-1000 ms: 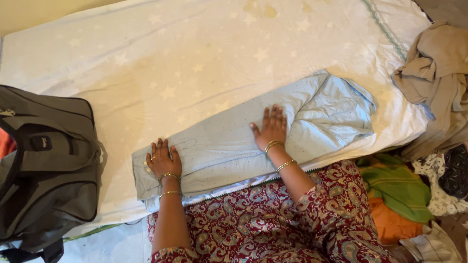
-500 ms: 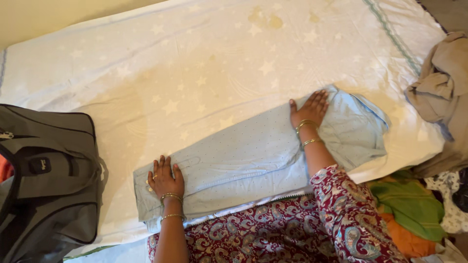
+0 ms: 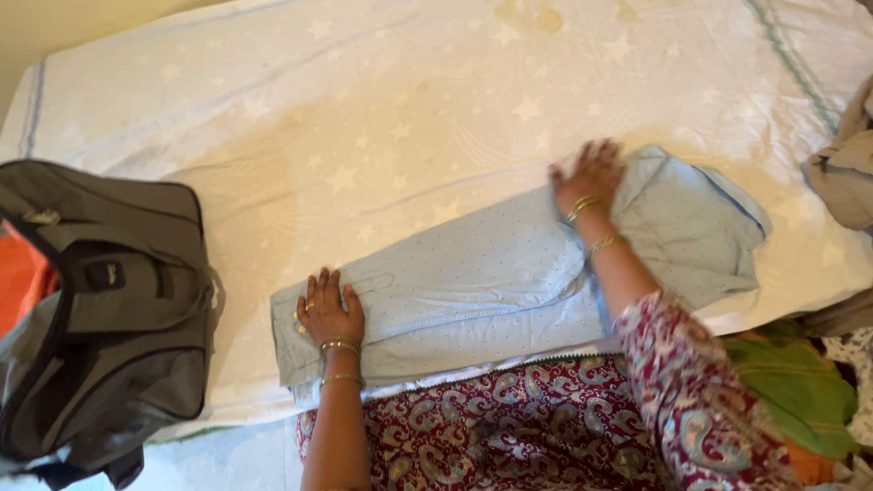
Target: The person folds a shirt on a bed by straightening the fabric, folding the sleeves across the back, and سپس folding the garment into a rectangular shape.
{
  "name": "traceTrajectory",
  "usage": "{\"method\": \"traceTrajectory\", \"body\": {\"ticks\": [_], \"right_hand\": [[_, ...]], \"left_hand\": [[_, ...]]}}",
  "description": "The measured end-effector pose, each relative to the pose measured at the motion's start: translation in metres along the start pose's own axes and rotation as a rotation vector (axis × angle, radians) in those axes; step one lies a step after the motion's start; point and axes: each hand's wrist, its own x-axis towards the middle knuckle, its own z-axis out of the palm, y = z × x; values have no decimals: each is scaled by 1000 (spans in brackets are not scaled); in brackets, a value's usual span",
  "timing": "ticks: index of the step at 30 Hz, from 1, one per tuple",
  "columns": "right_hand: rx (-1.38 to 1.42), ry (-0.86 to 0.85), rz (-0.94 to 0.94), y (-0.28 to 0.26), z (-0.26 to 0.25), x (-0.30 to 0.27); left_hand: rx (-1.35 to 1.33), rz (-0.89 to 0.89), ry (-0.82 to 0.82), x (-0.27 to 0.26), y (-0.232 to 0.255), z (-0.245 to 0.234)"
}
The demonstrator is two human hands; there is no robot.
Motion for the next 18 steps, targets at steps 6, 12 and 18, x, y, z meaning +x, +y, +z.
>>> {"method": "traceTrajectory", "body": {"ticks": [6,12,18], "right_hand": [[156,-191,-531,-100,1,-167],[-20,-70,-374,-47,-11,-187],[97,-4,-160,38,-15,-163]], "left_hand": [[-14,0,12,-1,-3,5],[-9,-9,-19,-1,-5,6],[-22,-48,-90,0,2,-6]]}}
